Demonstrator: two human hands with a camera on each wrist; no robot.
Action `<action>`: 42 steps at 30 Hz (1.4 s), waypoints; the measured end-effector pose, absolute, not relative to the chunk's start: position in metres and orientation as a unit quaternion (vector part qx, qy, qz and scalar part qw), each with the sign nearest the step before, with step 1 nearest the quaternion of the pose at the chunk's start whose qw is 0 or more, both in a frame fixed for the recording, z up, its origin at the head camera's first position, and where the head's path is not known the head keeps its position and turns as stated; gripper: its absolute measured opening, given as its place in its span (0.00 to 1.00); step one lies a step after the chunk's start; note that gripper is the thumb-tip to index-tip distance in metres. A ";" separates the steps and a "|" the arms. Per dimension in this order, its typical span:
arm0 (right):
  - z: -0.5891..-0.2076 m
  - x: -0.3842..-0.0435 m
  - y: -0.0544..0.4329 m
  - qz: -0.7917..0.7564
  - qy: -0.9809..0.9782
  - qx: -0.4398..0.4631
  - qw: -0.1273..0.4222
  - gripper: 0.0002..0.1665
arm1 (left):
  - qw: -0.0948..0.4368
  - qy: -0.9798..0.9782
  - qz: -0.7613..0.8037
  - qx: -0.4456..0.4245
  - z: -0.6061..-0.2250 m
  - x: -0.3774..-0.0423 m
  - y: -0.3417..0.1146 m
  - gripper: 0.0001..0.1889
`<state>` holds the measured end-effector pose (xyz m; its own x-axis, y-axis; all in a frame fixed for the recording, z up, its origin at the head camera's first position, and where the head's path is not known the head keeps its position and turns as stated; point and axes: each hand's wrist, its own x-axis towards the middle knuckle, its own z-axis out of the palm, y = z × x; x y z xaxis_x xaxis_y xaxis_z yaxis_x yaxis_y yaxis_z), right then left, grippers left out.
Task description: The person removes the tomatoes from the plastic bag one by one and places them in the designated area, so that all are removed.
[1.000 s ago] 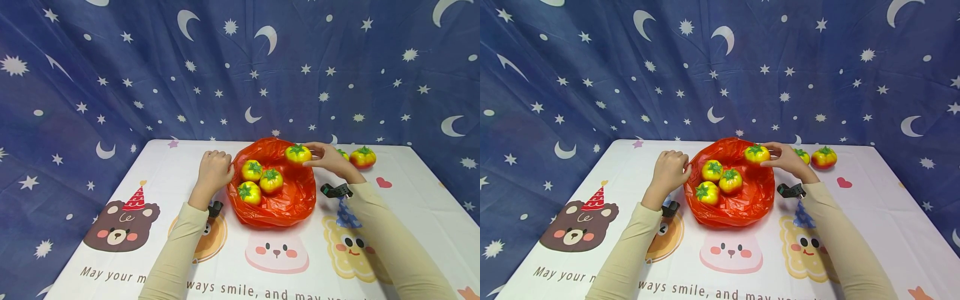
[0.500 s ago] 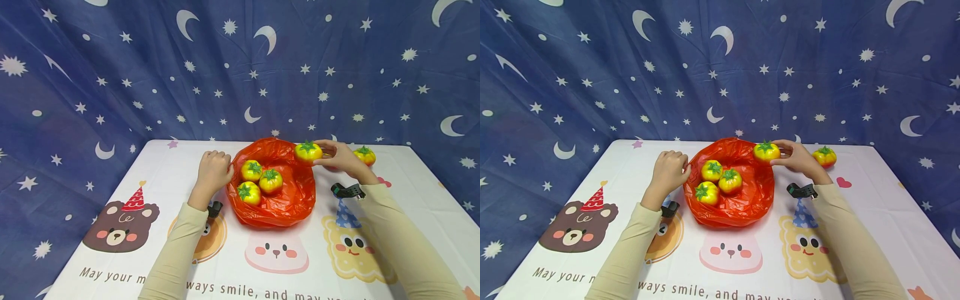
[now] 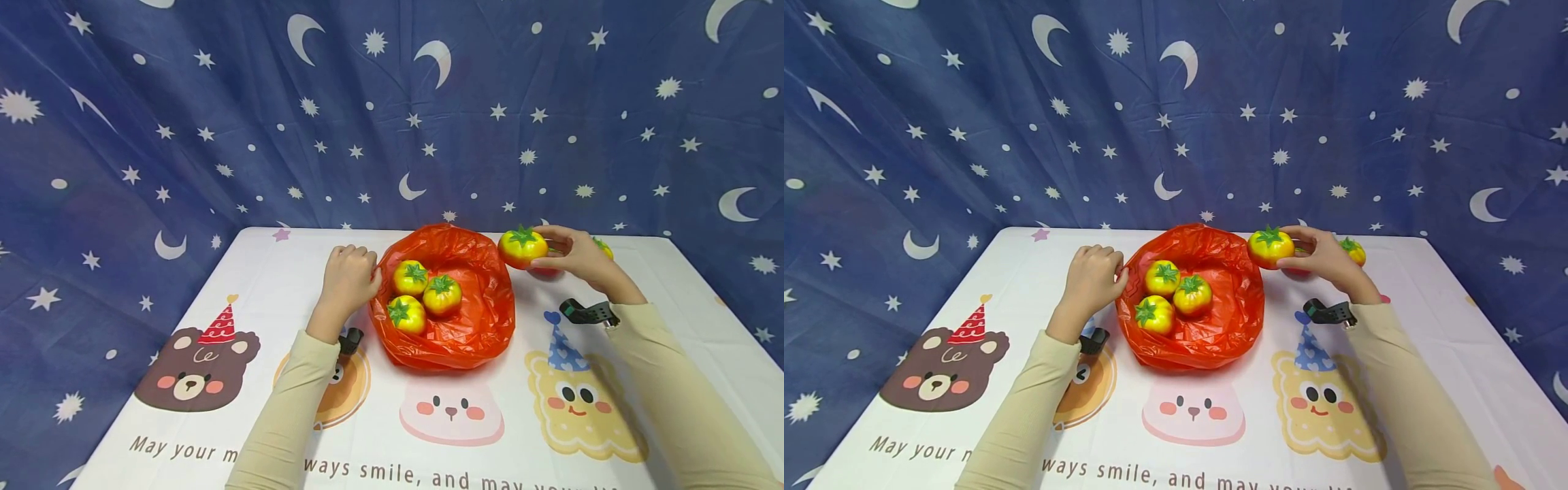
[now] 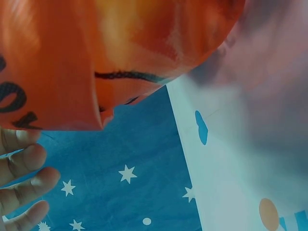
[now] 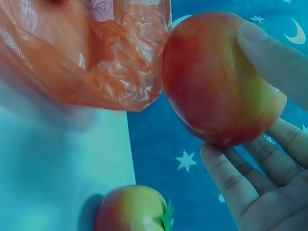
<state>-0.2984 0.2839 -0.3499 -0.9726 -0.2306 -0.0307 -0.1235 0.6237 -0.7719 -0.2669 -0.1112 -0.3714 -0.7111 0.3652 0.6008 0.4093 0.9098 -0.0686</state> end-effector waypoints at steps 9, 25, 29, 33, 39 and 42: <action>-0.343 -0.293 0.297 -0.401 0.910 -0.080 0.070 0.46 | 0.316 -0.925 -0.038 -0.209 -0.372 -0.266 -0.111 0.09; -0.340 -0.278 0.319 -0.381 0.921 -0.061 0.050 0.44 | 0.322 -0.922 -0.035 -0.211 -0.372 -0.267 -0.111 0.10; -0.340 -0.274 0.324 -0.377 0.923 -0.063 0.039 0.44 | 0.323 -0.922 -0.035 -0.211 -0.371 -0.266 -0.111 0.10; -0.341 -0.273 0.330 -0.381 0.922 -0.062 0.031 0.43 | 0.319 -0.924 -0.036 -0.209 -0.371 -0.266 -0.111 0.09; -0.342 -0.271 0.339 -0.393 0.917 -0.058 0.025 0.42 | 0.318 -0.924 -0.036 -0.208 -0.371 -0.266 -0.111 0.09; -0.342 -0.269 0.344 -0.400 0.914 -0.062 0.018 0.41 | 0.319 -0.924 -0.035 -0.208 -0.371 -0.266 -0.111 0.10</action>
<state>-0.2689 0.3436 -0.3420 -0.9918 -0.1267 0.0166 -0.0982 0.6721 -0.7339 -0.2661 -0.1110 -0.3714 -0.7100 0.3629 0.6035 0.4070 0.9108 -0.0689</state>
